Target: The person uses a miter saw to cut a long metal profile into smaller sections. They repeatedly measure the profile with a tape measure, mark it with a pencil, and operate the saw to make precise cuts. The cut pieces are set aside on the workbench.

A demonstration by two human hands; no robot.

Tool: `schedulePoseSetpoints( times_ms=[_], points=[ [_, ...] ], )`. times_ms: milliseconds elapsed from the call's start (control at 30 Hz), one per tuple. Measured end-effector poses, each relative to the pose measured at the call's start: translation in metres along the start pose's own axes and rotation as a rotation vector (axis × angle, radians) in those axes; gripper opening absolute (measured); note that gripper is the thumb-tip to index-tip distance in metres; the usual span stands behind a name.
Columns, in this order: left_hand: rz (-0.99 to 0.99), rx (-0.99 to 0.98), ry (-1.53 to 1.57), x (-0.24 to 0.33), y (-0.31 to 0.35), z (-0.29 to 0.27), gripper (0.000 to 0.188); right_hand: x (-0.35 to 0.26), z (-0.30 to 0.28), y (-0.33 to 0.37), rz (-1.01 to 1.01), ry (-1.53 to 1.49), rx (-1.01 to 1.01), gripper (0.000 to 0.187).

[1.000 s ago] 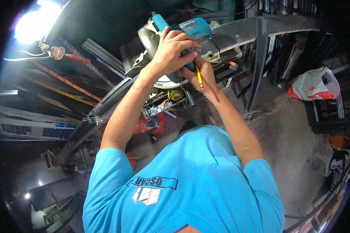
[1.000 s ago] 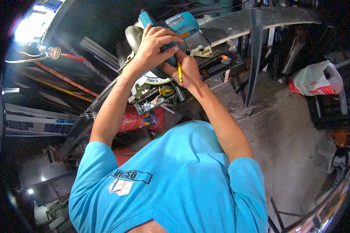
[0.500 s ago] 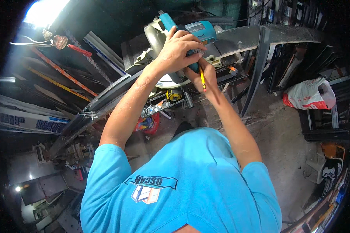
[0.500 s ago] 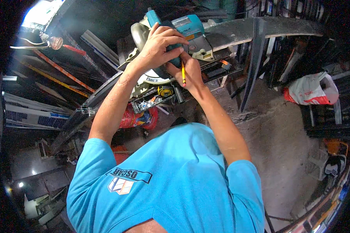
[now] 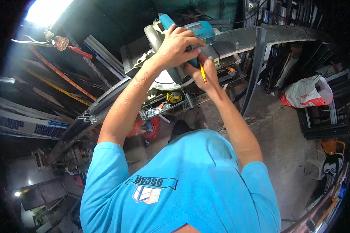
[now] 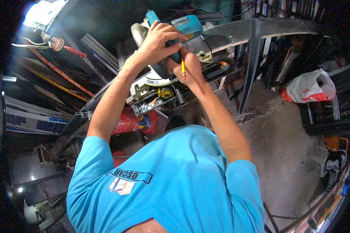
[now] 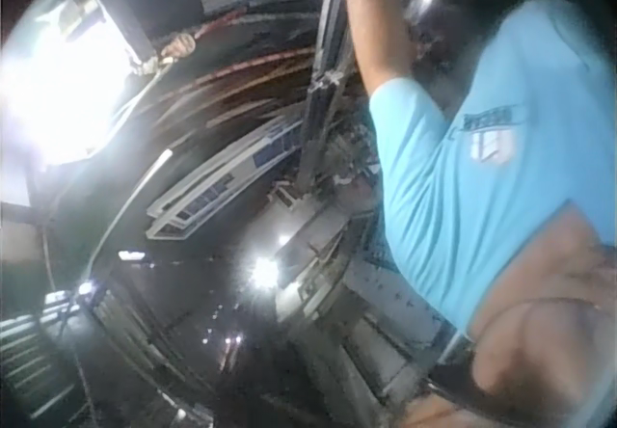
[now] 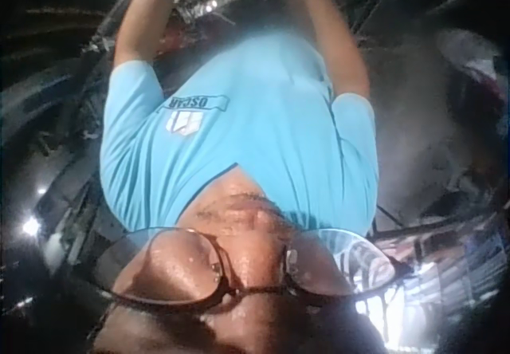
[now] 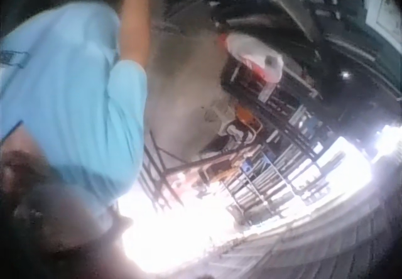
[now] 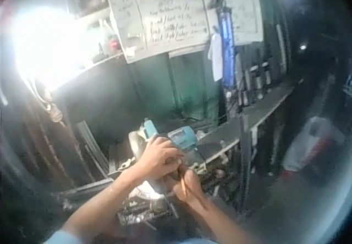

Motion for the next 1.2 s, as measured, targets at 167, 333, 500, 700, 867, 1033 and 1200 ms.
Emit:
schedulePoseSetpoints(
  times_ms=[167, 333, 500, 700, 867, 1033, 1200],
  points=[
    [0.077, 0.092, -0.011, -0.004, -0.017, -0.026, 0.026, -0.024, 0.001, -0.022, -0.004, 0.054, -0.016, 0.036],
    [0.02, 0.195, 0.137, -0.043, -0.036, -0.06, 0.025, -0.07, 0.006, -0.044, -0.103, 0.155, -0.027, 0.043],
    [0.117, 0.214, -0.31, -0.037, -0.063, -0.109, 0.03, -0.092, -0.026, -0.038, -0.35, -0.008, 0.272, 0.038],
    [-0.005, 0.304, -0.211, -0.124, -0.091, -0.153, 0.03, 0.088, 0.008, -0.039, -0.074, -0.092, 0.061, 0.021],
    [-0.029, 0.193, -0.456, -0.154, -0.106, -0.155, 0.029, 0.187, 0.056, -0.051, -0.173, 0.181, -0.07, 0.029],
    [-0.369, 0.527, 0.142, -0.135, -0.05, -0.191, 0.037, 0.152, 0.085, -0.045, -0.085, 0.248, -0.149, 0.03],
    [-0.42, 0.536, 0.226, -0.125, 0.09, -0.141, 0.025, 0.167, 0.012, -0.003, 0.074, -0.037, -0.121, 0.027]
  ],
)
Point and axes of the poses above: each hand's wrist, its own y-axis away from the middle knuckle, its own z-axis out of the palm, x = y × z, the point moved 8 cm from there along -y, towards the middle knuckle, and after that the axes turned 3 degrees about x, right-handed, at the moved point
